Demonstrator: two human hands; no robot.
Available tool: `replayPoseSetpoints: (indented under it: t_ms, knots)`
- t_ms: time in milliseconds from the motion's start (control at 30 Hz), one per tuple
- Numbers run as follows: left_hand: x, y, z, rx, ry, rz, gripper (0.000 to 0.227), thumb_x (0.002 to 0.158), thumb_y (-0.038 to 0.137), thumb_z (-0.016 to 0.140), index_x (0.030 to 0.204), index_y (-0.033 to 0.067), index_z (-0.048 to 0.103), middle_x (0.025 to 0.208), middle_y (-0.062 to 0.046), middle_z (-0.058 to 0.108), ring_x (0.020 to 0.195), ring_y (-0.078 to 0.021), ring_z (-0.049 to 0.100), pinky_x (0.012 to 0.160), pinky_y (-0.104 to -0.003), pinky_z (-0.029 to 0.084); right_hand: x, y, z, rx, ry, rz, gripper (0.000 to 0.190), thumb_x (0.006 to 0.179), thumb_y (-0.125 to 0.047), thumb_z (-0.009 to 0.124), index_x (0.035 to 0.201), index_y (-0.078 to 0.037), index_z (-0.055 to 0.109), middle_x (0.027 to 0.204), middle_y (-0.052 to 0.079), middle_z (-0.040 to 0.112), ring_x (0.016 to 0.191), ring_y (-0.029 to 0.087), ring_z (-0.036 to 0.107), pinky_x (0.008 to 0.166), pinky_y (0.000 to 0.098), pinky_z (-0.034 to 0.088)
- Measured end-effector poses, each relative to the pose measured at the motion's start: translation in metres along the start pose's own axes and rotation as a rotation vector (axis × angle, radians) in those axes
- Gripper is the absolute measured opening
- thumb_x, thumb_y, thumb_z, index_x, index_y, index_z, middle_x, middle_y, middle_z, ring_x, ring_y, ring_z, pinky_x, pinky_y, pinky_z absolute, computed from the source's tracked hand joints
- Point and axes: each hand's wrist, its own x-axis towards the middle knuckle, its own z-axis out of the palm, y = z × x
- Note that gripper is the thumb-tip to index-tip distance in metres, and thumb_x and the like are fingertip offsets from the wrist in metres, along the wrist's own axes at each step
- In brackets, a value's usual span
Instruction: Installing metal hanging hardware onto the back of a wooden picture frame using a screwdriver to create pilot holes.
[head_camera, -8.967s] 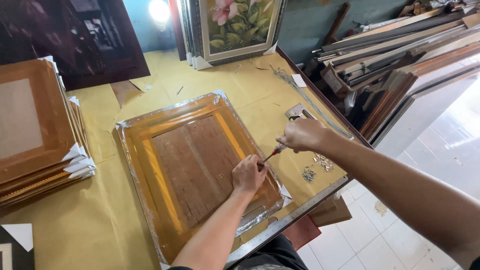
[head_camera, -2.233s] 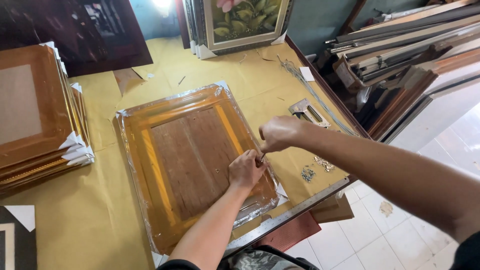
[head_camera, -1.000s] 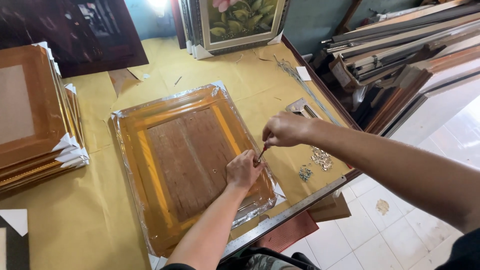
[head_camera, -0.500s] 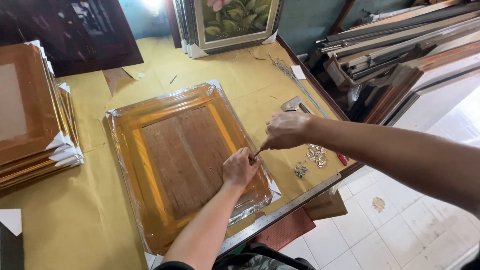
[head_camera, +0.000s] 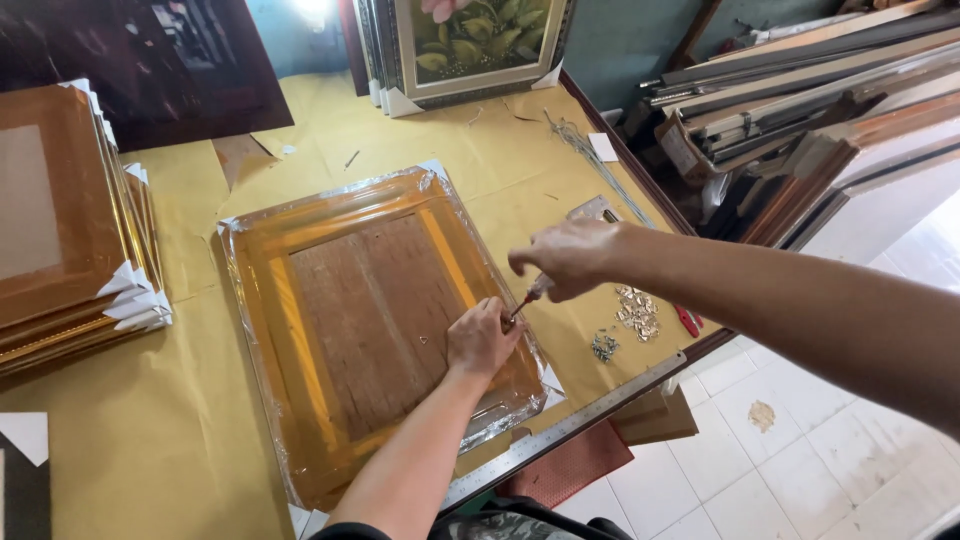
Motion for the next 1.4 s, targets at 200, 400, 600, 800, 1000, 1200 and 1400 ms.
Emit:
replayPoseSetpoints:
  t_ms: [200,400,600,800,1000,1200,1400]
  knots:
    - [0.0,0.001,-0.003,0.018,-0.018,-0.004,0.024,0.072,0.041,0.059,0.077,0.021,0.047,0.078,0.001,0.054,0.081,-0.0196,0.061,0.065,-0.036,0.05,0.031,0.024,0.041,-0.441,0.345,-0.531,0.02,0.084,-0.029,0.049,0.098,-0.038,0.06,0.065,0.003,0.064,0.065,0.021,0.062,0.059,0.033,0.051]
    - [0.003,-0.003,0.0,-0.008,-0.023,-0.009,0.025,0.072,0.044,0.058,0.076,0.0224,0.047,0.077,0.003,0.053,0.08,-0.0183,0.06,0.065,-0.035,0.05,0.036,-0.009,0.025,0.292,0.081,0.202,0.022,0.078,-0.034,0.051,0.082,-0.023,0.07,0.075,0.011,0.065,0.077,0.031,0.064,0.066,0.0389,0.052]
    - [0.0,0.0,-0.001,0.005,0.026,-0.006,0.025,0.07,0.043,0.06,0.074,0.0217,0.047,0.076,0.002,0.053,0.079,-0.018,0.06,0.065,-0.035,0.05,0.019,-0.005,0.001,0.229,0.018,0.14,0.042,0.068,-0.037,0.06,0.106,-0.019,0.054,0.08,0.011,0.065,0.082,0.031,0.063,0.067,0.0409,0.049]
    - [0.002,-0.003,0.001,0.006,0.034,0.026,0.025,0.068,0.041,0.06,0.075,0.0214,0.047,0.076,0.002,0.053,0.079,-0.018,0.06,0.063,-0.034,0.05,0.027,0.021,0.028,-0.544,0.18,-0.491,0.015,0.079,-0.029,0.059,0.092,-0.035,0.059,0.076,-0.004,0.064,0.08,0.017,0.059,0.068,0.0339,0.044]
    - [0.003,-0.008,0.013,0.01,0.049,0.032,0.025,0.068,0.039,0.062,0.075,0.021,0.046,0.075,0.003,0.052,0.079,-0.0172,0.06,0.063,-0.033,0.049,0.02,0.01,0.019,0.047,0.046,-0.199,0.02,0.08,-0.022,0.052,0.094,-0.026,0.066,0.087,0.002,0.069,0.087,0.029,0.063,0.076,0.0403,0.049]
    - [0.002,-0.007,0.01,0.008,0.077,0.045,0.025,0.066,0.039,0.064,0.074,0.0221,0.047,0.075,0.003,0.053,0.079,-0.0167,0.059,0.063,-0.032,0.049,0.029,0.007,0.021,0.479,-0.029,0.213,0.025,0.074,-0.038,0.052,0.085,-0.026,0.071,0.076,-0.005,0.069,0.085,0.022,0.064,0.075,0.0354,0.049]
    - [0.0,-0.004,0.004,-0.006,0.029,0.02,0.025,0.068,0.041,0.063,0.076,0.0224,0.047,0.077,0.003,0.053,0.081,-0.016,0.059,0.066,-0.032,0.049,-0.007,-0.023,-0.016,0.143,0.005,0.082,0.033,0.078,-0.03,0.056,0.109,-0.022,0.059,0.089,0.009,0.067,0.089,0.031,0.061,0.079,0.0421,0.046]
